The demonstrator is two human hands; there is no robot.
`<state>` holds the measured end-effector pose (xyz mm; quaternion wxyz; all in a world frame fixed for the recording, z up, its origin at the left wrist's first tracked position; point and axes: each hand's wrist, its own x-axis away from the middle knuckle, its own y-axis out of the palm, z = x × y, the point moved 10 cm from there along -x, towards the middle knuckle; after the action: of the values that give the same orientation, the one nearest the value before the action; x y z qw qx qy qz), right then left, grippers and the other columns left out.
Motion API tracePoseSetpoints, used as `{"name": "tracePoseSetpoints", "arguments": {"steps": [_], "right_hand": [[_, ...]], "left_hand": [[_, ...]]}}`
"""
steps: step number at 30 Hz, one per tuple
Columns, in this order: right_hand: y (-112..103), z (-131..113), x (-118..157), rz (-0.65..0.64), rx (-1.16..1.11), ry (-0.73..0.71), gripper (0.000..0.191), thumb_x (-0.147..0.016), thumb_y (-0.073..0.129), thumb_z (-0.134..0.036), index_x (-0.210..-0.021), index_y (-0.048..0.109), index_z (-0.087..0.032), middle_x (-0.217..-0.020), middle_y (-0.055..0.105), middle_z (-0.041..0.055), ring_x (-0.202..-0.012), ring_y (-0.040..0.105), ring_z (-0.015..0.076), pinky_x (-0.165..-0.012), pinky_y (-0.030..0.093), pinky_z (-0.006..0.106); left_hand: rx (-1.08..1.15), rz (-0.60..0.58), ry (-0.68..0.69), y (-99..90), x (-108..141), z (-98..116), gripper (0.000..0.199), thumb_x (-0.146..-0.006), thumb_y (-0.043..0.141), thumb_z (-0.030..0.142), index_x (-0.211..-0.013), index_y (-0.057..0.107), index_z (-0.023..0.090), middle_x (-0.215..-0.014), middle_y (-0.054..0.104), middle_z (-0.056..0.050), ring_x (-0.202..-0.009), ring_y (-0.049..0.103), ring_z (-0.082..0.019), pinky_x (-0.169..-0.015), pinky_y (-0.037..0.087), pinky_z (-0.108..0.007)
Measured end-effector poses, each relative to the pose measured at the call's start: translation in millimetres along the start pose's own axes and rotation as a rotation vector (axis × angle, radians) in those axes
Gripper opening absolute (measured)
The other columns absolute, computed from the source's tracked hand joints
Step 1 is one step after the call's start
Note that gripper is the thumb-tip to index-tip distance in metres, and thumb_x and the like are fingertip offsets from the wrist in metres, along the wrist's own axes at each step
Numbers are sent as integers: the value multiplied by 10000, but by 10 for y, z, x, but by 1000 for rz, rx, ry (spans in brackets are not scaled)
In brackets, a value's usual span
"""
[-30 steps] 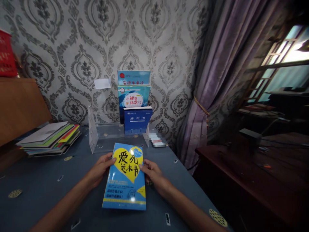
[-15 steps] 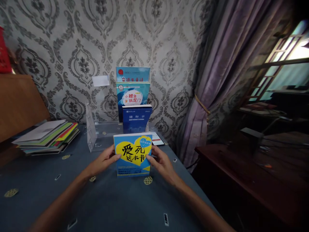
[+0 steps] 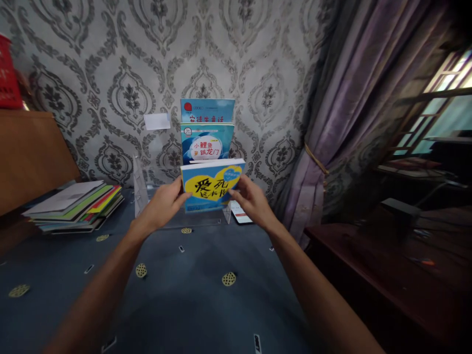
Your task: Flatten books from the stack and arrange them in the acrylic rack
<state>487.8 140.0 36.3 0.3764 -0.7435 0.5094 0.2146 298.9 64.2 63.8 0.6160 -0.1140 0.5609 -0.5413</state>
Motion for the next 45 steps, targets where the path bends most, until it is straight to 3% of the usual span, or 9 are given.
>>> {"name": "tracePoseSetpoints", "arguments": {"steps": [6, 10, 17, 22, 28, 37, 45], "right_hand": [[-219, -297, -350, 161, 28, -225, 304, -939, 587, -401, -1194, 564, -236, -1117, 672, 77, -1009, 660, 222, -853, 580, 388], [-261, -255, -398, 215, 51, -263, 312, -945, 579, -439, -1202, 571, -263, -1086, 672, 61, -998, 662, 218, -871, 582, 392], [-200, 28, -424, 176, 93, -187, 326, -943, 578, -475, -1176, 579, -248, -1039, 672, 58, -938, 655, 218, -810, 597, 383], [-184, 184, -459, 180, 144, -145, 266, -943, 576, -410, -1160, 592, -256, -1053, 676, 55, -915, 651, 213, -782, 598, 383], [-153, 389, -464, 143, 164, -69, 290, -917, 555, -270, -1205, 579, -237, -1097, 687, 65, -1003, 654, 228, -782, 592, 387], [-210, 551, -464, 210, 389, -28, 268, -860, 555, -233, -1122, 603, -211, -1069, 644, 98, -972, 626, 252, -783, 572, 411], [-222, 674, -455, 202, 494, 85, 235, -830, 539, -223, -1036, 647, -195, -894, 716, 71, -833, 661, 236, -765, 522, 383]], "left_hand": [[-121, 351, 61, -251, -184, 128, 211, -968, 509, 292, -1138, 571, 183, -940, 714, -69, -880, 703, -256, -776, 575, -393], [-173, 436, 87, -236, -227, 128, 221, -982, 510, 303, -1151, 574, 176, -958, 710, -63, -923, 702, -259, -821, 578, -405], [-81, 358, 53, -36, -335, -118, 241, -982, 503, 331, -1167, 560, 187, -963, 727, -56, -851, 709, -223, -776, 576, -353], [-70, 346, -18, 16, -421, -265, 197, -918, 566, 268, -1101, 579, 195, -921, 716, -34, -826, 700, -212, -740, 560, -336], [-106, 328, -95, 84, -525, -369, 146, -876, 610, 237, -1012, 564, 208, -861, 687, -27, -807, 680, -220, -734, 544, -348], [-201, 304, -116, 225, -655, -438, 105, -890, 610, 210, -889, 506, 216, -881, 661, -55, -888, 671, -245, -818, 545, -371], [-507, 48, -331, 549, -574, -572, 200, -1003, 491, 288, -1138, 514, 142, -1030, 730, -163, -947, 719, -314, -823, 550, -411]]}}
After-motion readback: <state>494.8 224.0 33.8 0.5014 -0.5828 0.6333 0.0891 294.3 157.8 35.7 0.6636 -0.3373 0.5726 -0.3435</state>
